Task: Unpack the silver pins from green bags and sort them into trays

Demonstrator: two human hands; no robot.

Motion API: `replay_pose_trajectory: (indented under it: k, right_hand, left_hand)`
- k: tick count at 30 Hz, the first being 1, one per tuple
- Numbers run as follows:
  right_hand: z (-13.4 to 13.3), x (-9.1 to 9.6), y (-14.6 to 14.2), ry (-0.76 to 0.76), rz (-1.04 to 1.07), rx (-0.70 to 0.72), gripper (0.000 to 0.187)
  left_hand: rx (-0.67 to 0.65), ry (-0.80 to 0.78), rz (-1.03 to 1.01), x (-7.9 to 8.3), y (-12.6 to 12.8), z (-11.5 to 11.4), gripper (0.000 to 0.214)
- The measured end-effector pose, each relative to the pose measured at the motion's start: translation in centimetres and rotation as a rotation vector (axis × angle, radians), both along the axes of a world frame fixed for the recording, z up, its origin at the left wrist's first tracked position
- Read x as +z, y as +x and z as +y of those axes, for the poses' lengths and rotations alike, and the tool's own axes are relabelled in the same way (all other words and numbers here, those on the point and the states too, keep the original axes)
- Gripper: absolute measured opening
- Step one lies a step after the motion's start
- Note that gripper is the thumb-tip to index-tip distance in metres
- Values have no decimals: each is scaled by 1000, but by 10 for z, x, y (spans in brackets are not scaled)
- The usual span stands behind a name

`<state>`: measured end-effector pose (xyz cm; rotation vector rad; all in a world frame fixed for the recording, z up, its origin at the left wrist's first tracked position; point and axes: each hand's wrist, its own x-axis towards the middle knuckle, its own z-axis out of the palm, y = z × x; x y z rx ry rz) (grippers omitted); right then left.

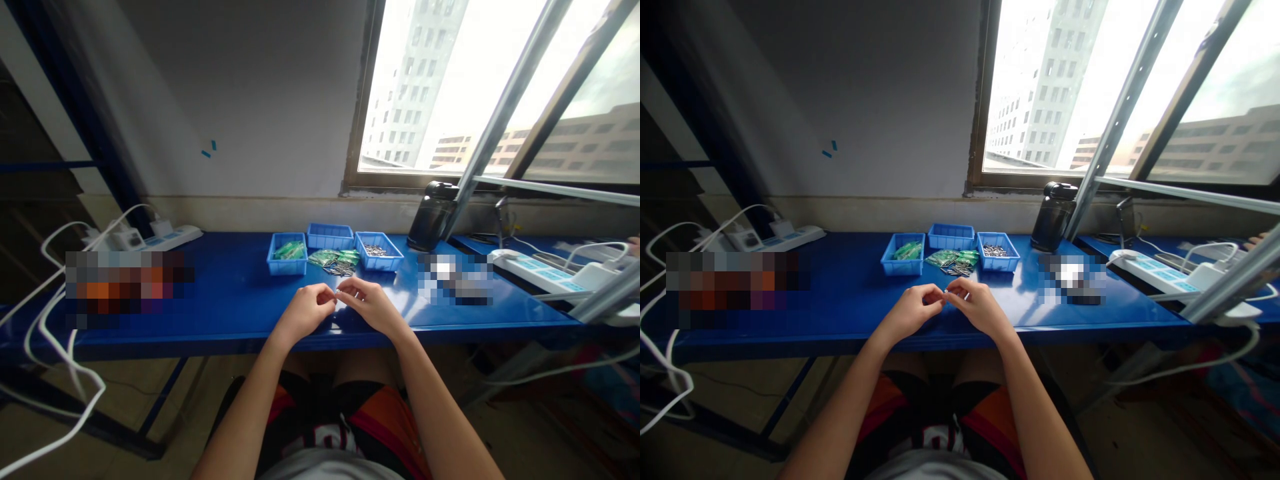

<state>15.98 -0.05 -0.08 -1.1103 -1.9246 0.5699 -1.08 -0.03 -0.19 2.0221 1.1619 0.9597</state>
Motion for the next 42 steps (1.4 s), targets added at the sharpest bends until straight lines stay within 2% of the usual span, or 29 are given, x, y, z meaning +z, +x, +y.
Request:
replay_pose_trajectory:
  k: [22,30,42]
  right_hand:
    - [-3,1,2,1,8,112,23]
    - [-2,2,0,-12,15,4,20]
    - [-3,2,0,-3,5,34,19]
  left_hand:
    - [-15,5,-40,1,0,-1,19]
    - [-7,5,-45,1,1,-1,20]
    - [0,-3,-23,2,0,-1,26]
